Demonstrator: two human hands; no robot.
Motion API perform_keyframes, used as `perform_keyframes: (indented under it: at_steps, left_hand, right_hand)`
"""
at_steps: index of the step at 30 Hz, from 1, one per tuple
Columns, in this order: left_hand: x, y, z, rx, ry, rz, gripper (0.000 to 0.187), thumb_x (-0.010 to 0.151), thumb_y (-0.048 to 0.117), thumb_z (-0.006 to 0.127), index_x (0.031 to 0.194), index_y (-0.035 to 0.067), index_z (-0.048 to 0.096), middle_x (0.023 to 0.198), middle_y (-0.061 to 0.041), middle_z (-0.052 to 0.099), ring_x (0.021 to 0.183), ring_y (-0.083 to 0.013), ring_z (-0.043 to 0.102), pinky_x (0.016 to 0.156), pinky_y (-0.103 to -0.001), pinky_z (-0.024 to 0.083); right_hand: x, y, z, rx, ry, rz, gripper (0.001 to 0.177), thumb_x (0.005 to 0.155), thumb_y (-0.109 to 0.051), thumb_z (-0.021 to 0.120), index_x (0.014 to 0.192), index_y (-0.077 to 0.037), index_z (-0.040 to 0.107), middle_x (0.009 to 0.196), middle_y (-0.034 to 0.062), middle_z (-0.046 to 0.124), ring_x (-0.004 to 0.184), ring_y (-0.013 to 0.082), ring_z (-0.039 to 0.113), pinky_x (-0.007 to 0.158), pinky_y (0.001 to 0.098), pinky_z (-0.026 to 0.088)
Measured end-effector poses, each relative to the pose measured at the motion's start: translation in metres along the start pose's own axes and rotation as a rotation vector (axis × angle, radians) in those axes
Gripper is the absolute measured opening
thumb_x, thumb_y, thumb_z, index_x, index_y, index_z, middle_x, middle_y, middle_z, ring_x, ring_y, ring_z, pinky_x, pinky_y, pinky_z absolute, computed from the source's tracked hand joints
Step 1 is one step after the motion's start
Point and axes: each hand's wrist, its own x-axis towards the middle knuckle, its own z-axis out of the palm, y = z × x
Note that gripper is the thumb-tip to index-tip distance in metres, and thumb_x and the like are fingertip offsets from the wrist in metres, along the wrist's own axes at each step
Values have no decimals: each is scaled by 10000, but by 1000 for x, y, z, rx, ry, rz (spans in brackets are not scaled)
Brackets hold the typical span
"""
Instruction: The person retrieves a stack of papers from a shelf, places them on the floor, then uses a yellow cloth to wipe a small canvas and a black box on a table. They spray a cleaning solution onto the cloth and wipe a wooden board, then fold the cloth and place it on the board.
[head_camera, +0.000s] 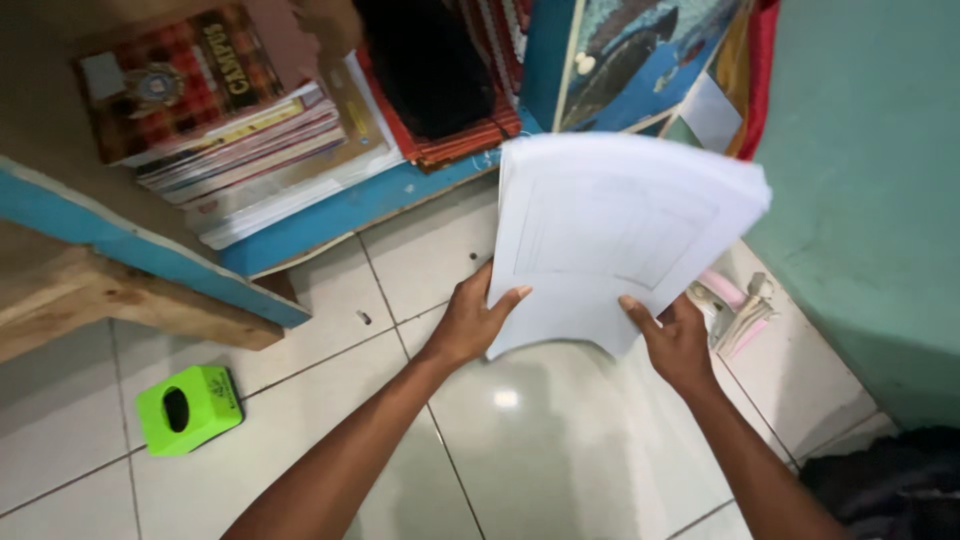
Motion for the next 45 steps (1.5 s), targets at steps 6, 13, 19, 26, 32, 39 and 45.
perform_keyframes:
  at_steps: [6,13,19,26,32,39,45]
  left_hand:
    - [4,4,-49,-175,55,-18,547,999,270,635,1455,11,483,1358,-144,658,1273,-223,608,1079,-352,471]
    - [0,30,-161,-392,14,-225,656,972,293,618,1535,69,367,1483,-120,547,1328,-232,544,1096,-380,458]
    - [4,44,-246,-678,-24,-315,667,976,359,578,1508,-15,432,1451,-199,576,1299,-309,588,1072,-459,498]
    - [0,23,-268,-1528,10,26,781,980,616,468,1531,62,441,1542,-160,494,1390,-342,482,1160,-526,367]
    - [26,20,-254,-1558,137,267,887,944,707,444,1567,80,364,1615,-131,410,1480,-335,379,1215,-546,260]
    - [31,22,-250,-1444,418,235,928,888,739,523,1542,96,387,1538,-120,471,1431,-313,408,1185,-493,258]
    - [40,5,-251,-920,726,128,601,939,279,696,1455,87,454,1416,-80,557,1322,-205,519,1146,-429,357]
  right_hand:
    - [41,-68,30,160,-215,-94,409,970,-167,688,1326,13,597,1196,98,699,1087,149,640,936,310,532]
    - [105,-173,84,477,-662,230,577,897,-110,590,1452,-26,457,1357,130,613,1240,222,619,1012,378,544]
    - [145,-224,147,480,-683,325,633,867,-148,632,1452,3,441,1348,204,603,1245,283,637,1022,418,553]
    - [179,-248,203,721,-589,267,599,913,-160,609,1457,4,417,1354,204,589,1247,304,642,1008,430,508]
    - [170,-256,275,1049,-425,118,567,982,-35,579,1499,-29,347,1454,175,516,1357,291,565,1095,421,481]
    - [154,-278,356,1085,-254,151,534,966,-59,571,1455,-121,365,1386,159,519,1280,334,573,1008,500,561]
    - [139,-284,392,1152,-226,234,497,984,-68,550,1438,-117,354,1339,186,534,1183,342,643,923,463,582]
